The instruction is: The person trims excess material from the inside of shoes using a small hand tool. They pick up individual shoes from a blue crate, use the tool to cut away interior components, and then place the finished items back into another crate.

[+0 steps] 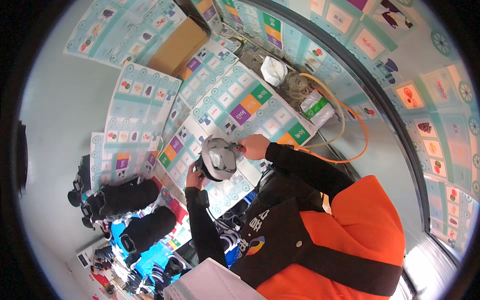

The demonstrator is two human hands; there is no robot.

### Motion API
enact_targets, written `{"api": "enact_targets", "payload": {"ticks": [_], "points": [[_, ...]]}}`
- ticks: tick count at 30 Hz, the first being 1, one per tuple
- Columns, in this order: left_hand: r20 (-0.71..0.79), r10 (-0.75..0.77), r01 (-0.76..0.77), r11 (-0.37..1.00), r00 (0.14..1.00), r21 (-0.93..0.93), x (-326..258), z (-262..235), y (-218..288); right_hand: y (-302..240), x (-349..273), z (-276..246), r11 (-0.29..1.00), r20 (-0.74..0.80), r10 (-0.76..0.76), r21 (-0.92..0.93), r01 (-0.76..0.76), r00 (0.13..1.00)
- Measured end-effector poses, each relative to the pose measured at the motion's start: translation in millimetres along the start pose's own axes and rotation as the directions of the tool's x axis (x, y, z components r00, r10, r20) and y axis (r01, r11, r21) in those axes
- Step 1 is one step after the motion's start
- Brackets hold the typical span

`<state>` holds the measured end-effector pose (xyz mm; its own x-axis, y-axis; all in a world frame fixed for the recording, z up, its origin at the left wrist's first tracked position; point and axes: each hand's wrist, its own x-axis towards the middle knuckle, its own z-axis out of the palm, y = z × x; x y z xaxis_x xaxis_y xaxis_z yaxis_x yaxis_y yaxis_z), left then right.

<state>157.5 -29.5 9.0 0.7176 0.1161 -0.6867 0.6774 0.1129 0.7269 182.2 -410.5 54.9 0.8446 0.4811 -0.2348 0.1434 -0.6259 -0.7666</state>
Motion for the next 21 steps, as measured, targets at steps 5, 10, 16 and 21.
{"api": "enact_targets", "payload": {"ticks": [5,10,16,21], "points": [[0.008,0.041,-0.042,0.989,0.999,0.139,-5.8,1.5,-5.2,2.0,0.3,8.6,0.997,0.131,0.076,0.008,-0.078,0.989],[-0.021,0.083,-0.081,0.992,0.996,0.093,-13.0,-9.6,-19.6,-6.5,-8.7,11.8,0.98,0.146,0.124,0.138,-0.144,0.982],[-0.049,0.065,-0.061,0.994,0.997,0.091,-14.2,-20.0,-39.0,-12.8,-10.7,7.3,0.991,0.157,0.067,0.101,-0.083,0.985],[-0.041,0.145,-0.142,0.987,0.989,0.071,-8.6,-19.7,-47.6,-4.3,-8.8,25.4,0.984,-0.02,0.054,0.173,-0.05,0.998]]}}
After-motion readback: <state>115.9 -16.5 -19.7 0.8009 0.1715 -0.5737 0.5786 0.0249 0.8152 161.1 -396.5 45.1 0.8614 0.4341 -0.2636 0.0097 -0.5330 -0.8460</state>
